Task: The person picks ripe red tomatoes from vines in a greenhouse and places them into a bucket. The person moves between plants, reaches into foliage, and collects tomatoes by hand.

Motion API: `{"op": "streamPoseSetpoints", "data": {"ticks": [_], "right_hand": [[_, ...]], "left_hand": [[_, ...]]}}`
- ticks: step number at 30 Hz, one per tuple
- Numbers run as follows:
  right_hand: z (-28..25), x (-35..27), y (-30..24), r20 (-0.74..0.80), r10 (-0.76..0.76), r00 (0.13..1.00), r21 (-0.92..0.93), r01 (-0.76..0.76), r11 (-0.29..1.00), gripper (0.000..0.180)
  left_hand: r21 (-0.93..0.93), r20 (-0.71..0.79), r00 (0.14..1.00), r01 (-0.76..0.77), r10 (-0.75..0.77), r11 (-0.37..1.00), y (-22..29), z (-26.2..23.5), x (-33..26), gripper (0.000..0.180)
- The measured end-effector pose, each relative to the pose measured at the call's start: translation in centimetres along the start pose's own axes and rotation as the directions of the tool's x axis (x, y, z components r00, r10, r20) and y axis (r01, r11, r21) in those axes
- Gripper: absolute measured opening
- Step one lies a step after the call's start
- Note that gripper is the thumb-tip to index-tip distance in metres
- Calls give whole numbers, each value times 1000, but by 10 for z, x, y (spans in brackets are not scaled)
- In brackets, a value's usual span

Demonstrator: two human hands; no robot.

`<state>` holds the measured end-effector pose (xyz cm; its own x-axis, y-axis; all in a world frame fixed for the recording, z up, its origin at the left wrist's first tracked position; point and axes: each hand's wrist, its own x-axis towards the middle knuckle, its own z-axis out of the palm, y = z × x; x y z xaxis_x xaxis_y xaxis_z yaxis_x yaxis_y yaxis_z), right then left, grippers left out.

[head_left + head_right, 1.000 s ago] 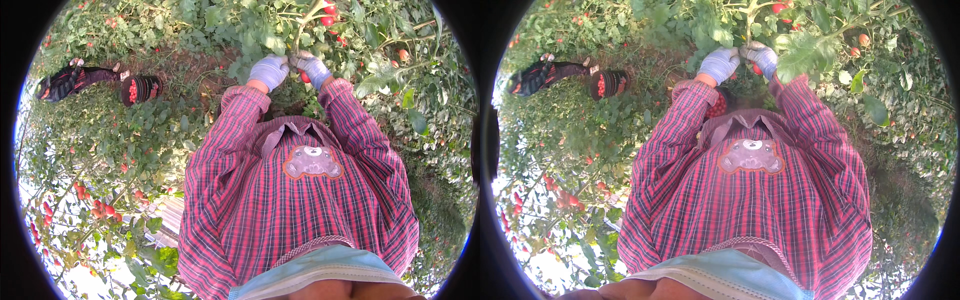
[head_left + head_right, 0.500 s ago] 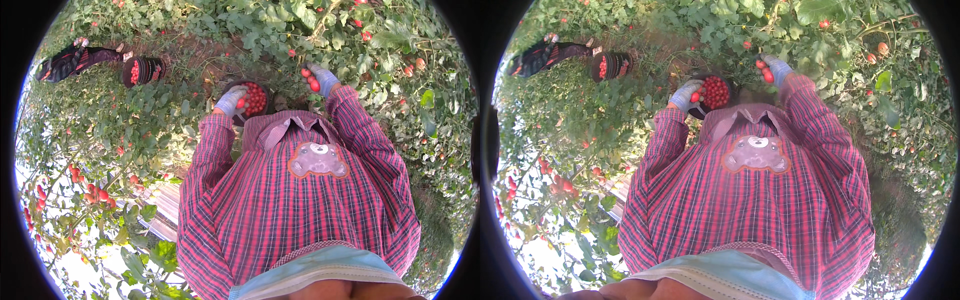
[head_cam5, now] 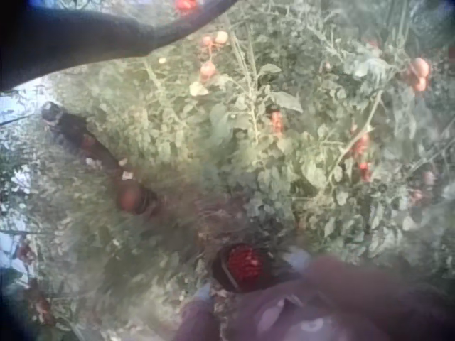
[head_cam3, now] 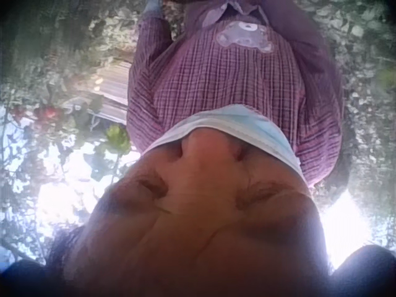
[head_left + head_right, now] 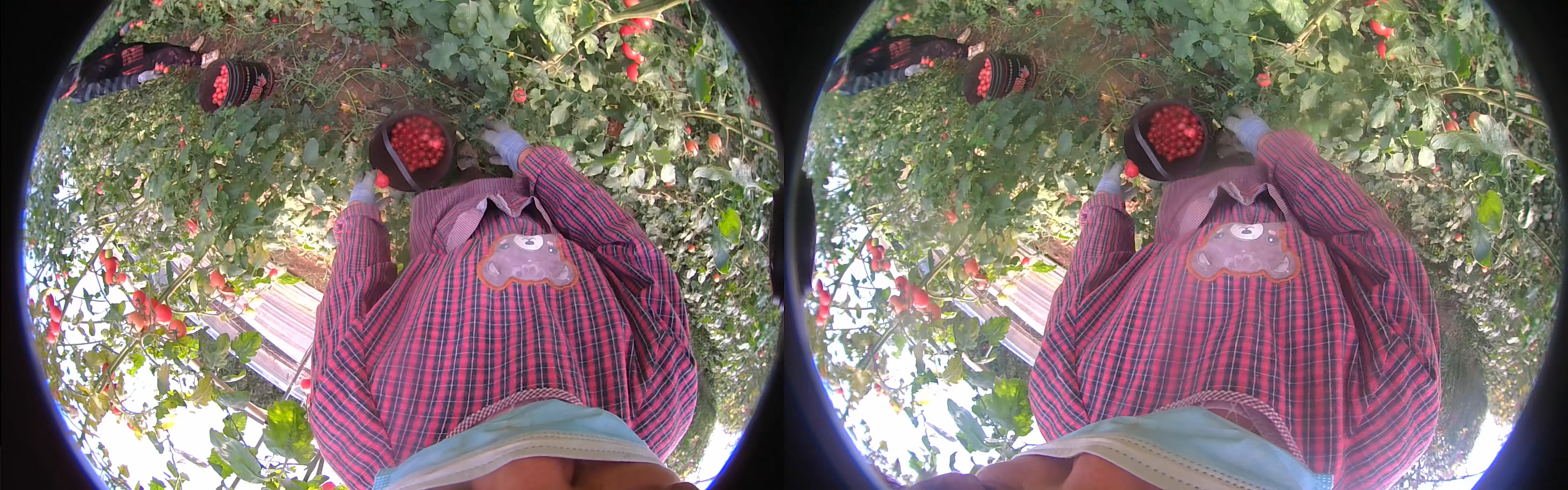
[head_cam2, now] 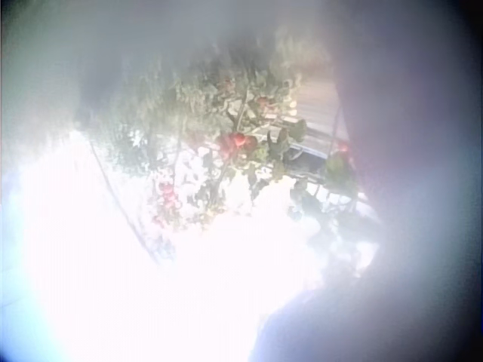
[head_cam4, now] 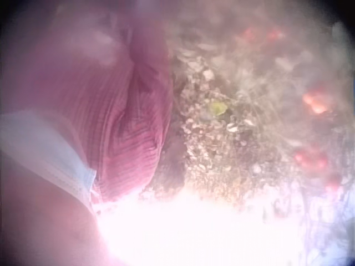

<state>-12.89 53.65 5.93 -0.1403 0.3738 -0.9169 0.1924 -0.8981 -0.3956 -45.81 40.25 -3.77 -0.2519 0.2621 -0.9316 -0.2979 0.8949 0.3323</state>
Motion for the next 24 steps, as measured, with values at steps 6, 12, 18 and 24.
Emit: {"op": "streamPoseSetpoints", "data": {"ticks": [6,12,18,24], "right_hand": [[-61,37,14,-425,-340,839,74,407,911,66],[-72,33,-12,-156,-504,850,230,527,818,57],[-67,0,-7,-176,-556,812,386,577,720,42],[-69,-20,20,-212,-626,751,392,652,649,35]], "left_hand": [[404,-110,974,-137,197,904,-15,17,27,59],[528,74,933,-336,352,780,-34,37,63,47],[464,179,940,-342,292,817,-6,61,45,38],[443,221,917,-398,333,803,46,89,13,35]]}}
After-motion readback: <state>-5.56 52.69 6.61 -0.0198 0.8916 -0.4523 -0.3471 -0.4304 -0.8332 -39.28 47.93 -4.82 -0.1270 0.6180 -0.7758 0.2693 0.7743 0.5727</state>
